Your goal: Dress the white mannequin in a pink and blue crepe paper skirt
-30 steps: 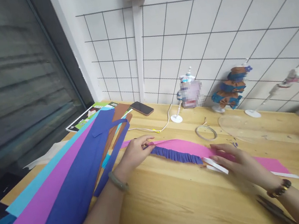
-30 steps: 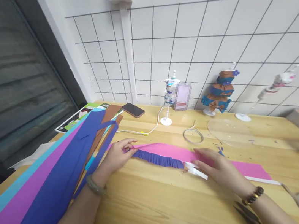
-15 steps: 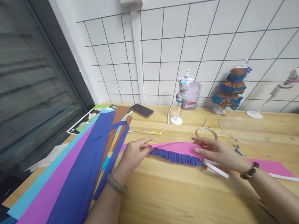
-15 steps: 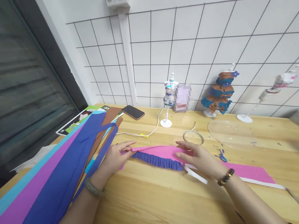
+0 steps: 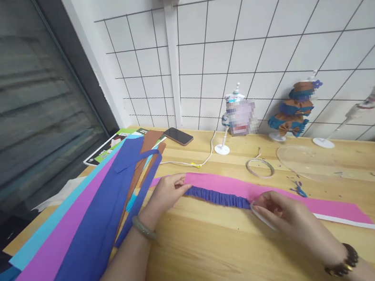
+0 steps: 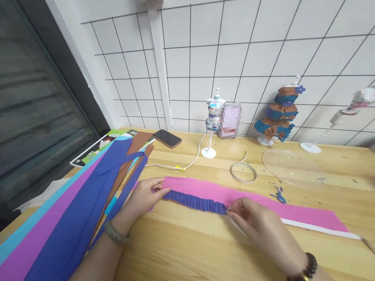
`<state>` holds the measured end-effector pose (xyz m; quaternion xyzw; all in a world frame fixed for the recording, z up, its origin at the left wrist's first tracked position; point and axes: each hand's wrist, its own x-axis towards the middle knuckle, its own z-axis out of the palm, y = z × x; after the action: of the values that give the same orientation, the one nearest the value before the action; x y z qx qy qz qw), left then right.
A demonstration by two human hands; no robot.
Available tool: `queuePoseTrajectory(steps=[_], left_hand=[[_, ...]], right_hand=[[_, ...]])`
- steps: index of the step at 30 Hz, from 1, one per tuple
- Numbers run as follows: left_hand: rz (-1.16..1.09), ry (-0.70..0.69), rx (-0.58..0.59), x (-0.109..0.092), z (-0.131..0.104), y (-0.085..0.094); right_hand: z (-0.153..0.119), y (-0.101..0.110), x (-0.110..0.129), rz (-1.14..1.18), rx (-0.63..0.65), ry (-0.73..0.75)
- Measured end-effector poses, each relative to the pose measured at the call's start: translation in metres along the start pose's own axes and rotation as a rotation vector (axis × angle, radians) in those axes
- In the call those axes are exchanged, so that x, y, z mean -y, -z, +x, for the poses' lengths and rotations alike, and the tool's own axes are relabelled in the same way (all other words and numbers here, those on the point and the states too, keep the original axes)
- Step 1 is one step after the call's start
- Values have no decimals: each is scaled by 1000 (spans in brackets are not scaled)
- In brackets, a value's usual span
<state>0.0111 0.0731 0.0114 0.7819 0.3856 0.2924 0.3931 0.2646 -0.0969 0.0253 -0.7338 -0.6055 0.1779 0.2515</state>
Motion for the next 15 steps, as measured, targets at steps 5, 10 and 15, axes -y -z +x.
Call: queuePoseTrajectory(steps=[5,10,15], left_hand=[[35,21,17,3,1,0],[100,14,56,5,2,-1],[73,12,85,3,2,0]], right_hand=[[0,-11,0,-89,-44,51],[-4,-16,-1,-122,-33,26],[-8,-19,-1,-135,37,13]])
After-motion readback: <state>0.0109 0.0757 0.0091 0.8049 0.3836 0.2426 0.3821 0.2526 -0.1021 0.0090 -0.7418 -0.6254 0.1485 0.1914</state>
